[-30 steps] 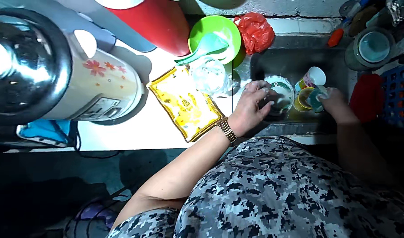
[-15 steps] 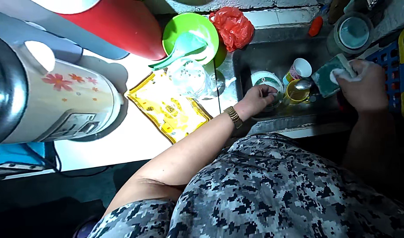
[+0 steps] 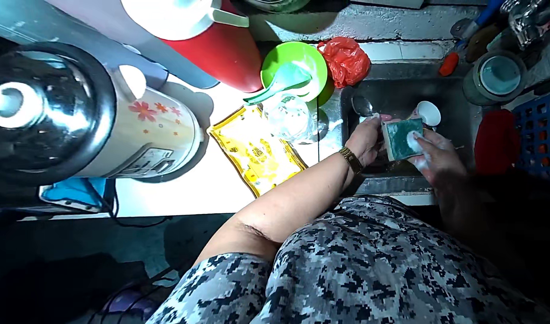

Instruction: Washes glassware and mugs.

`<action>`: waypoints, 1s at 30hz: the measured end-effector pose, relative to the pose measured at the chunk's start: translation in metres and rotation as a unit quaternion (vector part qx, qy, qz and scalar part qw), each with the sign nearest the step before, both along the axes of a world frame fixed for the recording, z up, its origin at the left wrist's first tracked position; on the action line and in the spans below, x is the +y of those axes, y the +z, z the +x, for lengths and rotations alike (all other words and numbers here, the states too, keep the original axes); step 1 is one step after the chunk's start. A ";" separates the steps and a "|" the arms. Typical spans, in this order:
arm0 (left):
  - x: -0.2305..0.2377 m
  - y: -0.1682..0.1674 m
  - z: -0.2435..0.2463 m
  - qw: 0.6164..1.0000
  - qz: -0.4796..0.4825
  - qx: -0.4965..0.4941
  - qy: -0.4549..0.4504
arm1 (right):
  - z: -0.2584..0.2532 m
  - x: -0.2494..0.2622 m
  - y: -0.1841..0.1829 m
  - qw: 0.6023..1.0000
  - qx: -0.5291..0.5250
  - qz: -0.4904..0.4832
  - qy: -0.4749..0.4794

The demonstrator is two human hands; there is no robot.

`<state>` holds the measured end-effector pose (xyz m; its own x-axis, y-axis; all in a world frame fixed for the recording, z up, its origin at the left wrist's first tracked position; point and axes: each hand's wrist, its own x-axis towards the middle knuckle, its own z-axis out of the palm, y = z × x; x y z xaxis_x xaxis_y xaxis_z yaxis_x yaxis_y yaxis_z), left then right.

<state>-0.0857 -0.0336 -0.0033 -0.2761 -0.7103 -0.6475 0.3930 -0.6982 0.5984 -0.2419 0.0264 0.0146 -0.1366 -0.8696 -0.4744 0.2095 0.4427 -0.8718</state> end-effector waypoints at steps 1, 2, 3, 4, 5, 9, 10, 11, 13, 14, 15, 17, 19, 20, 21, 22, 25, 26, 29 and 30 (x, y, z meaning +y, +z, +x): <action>-0.002 0.000 0.005 1.000 0.006 -0.010 0.015 | -0.006 0.000 0.003 1.000 0.015 -0.009 -0.006; -0.004 -0.001 0.010 0.999 0.006 -0.017 0.030 | -0.013 -0.001 0.007 0.999 0.027 -0.024 -0.020; -0.005 -0.003 0.014 0.999 -0.001 -0.025 0.040 | -0.021 -0.004 0.011 0.998 0.037 -0.047 -0.035; -0.006 -0.005 0.017 0.999 -0.014 -0.031 0.041 | -0.029 -0.007 0.014 0.995 0.053 -0.078 -0.046; -0.006 -0.006 0.020 0.998 -0.029 -0.042 0.029 | -0.034 -0.012 0.016 0.989 0.080 -0.112 -0.051; 0.003 0.001 0.019 0.991 -0.082 -0.090 -0.058 | -0.018 -0.027 0.024 0.937 0.290 -0.196 0.012; 0.006 0.003 0.017 0.988 -0.096 -0.092 -0.079 | -0.004 -0.029 0.026 0.919 0.337 -0.201 0.046; 0.008 0.004 0.015 0.985 -0.111 -0.093 -0.098 | 0.009 -0.031 0.024 0.897 0.383 -0.208 0.077; 0.012 0.006 0.014 0.972 -0.156 -0.115 -0.131 | 0.028 -0.035 0.007 0.832 0.473 -0.257 0.136; 0.012 0.006 0.016 0.964 -0.177 -0.136 -0.146 | 0.033 -0.037 -0.004 0.795 0.509 -0.294 0.148; 0.012 0.006 0.020 0.953 -0.196 -0.163 -0.162 | 0.034 -0.040 -0.011 0.771 0.533 -0.314 0.153; 0.011 0.005 0.027 0.929 -0.221 -0.219 -0.200 | 0.032 -0.048 -0.014 0.759 0.552 -0.309 0.153; 0.012 0.004 0.029 0.918 -0.222 -0.244 -0.219 | 0.036 -0.047 -0.013 0.767 0.551 -0.295 0.146; 0.013 0.004 0.029 0.920 -0.214 -0.242 -0.221 | 0.041 -0.043 -0.012 0.770 0.543 -0.302 0.145; 0.012 0.003 0.029 0.925 -0.203 -0.237 -0.216 | 0.046 -0.039 -0.012 0.770 0.535 -0.315 0.149; 0.012 0.003 0.029 0.930 -0.193 -0.233 -0.211 | 0.049 -0.036 -0.013 0.766 0.530 -0.328 0.155; 0.013 0.005 0.034 0.933 -0.176 -0.220 -0.223 | 0.041 -0.045 -0.014 0.789 0.528 -0.272 0.160; 0.013 0.007 0.036 0.933 -0.172 -0.216 -0.231 | 0.034 -0.052 -0.012 0.804 0.525 -0.236 0.145; 0.018 0.016 0.041 0.944 -0.164 -0.178 -0.223 | 0.009 -0.074 -0.017 0.850 0.484 -0.181 0.100; 0.018 0.019 0.042 0.951 -0.158 -0.161 -0.211 | 0.003 -0.077 -0.021 0.877 0.436 -0.179 0.096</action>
